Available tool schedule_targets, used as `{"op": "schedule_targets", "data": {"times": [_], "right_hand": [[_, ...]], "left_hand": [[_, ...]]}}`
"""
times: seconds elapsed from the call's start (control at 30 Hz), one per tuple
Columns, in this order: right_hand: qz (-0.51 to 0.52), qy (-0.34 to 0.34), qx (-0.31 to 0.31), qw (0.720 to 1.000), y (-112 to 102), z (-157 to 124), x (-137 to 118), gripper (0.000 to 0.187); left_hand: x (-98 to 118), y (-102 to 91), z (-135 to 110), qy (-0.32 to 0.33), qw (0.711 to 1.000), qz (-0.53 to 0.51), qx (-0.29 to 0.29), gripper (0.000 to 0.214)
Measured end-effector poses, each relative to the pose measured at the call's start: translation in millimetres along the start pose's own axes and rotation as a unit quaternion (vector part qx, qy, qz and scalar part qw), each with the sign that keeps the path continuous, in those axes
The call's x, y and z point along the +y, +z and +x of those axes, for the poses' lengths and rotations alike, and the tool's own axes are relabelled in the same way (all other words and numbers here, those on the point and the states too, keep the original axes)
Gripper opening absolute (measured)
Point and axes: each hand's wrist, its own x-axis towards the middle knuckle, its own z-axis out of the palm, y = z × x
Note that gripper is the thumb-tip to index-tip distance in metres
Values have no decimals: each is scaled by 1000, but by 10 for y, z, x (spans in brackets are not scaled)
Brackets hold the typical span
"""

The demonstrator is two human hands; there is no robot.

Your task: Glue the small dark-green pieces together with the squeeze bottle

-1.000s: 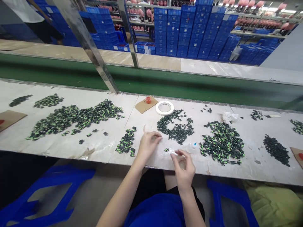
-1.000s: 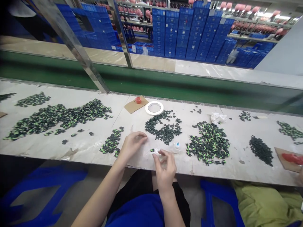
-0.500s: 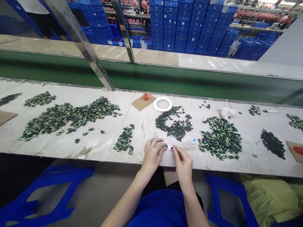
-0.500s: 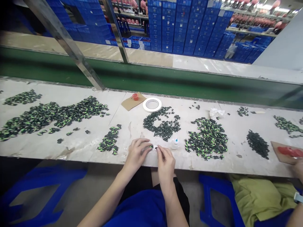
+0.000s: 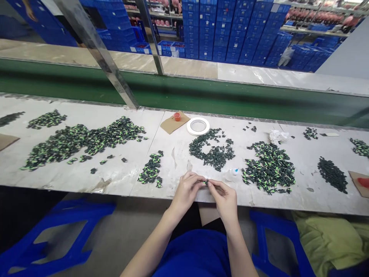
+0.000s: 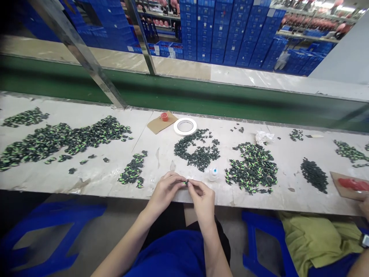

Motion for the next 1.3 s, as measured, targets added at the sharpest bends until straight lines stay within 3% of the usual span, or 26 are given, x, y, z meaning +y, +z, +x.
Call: {"op": "schedule_targets", "data": {"times": [0.17,0.37,0.47,0.63,1.07,1.2,1.3], "right_hand": [[25,-22,11,999,-3,-26,-27,15],[-4,-91,13,996,-47,-51,-106,9],[-23,-115,2,993,-93,-59,-153,13],[-37,-134,-36,990,-162,-73,-207,28],[-58,-133,-67,987,-208,-73,-239,17],[-93,-159,-54,981,-313,-127,-200,18],[-145,-199,3,969,-504,-119,-136,11]], "left_hand": [[59,-24,-25,-15,998,-68,12,12],[169,-43,-60,-112,978,-176,11,18],[230,-74,-58,-125,974,-189,11,21],[294,-154,-50,-97,982,-163,-16,21],[463,-123,-217,-15,999,-35,17,16],[417,-149,-168,2,997,-50,-54,13],[260,-302,-45,2,994,-8,-106,24]]}}
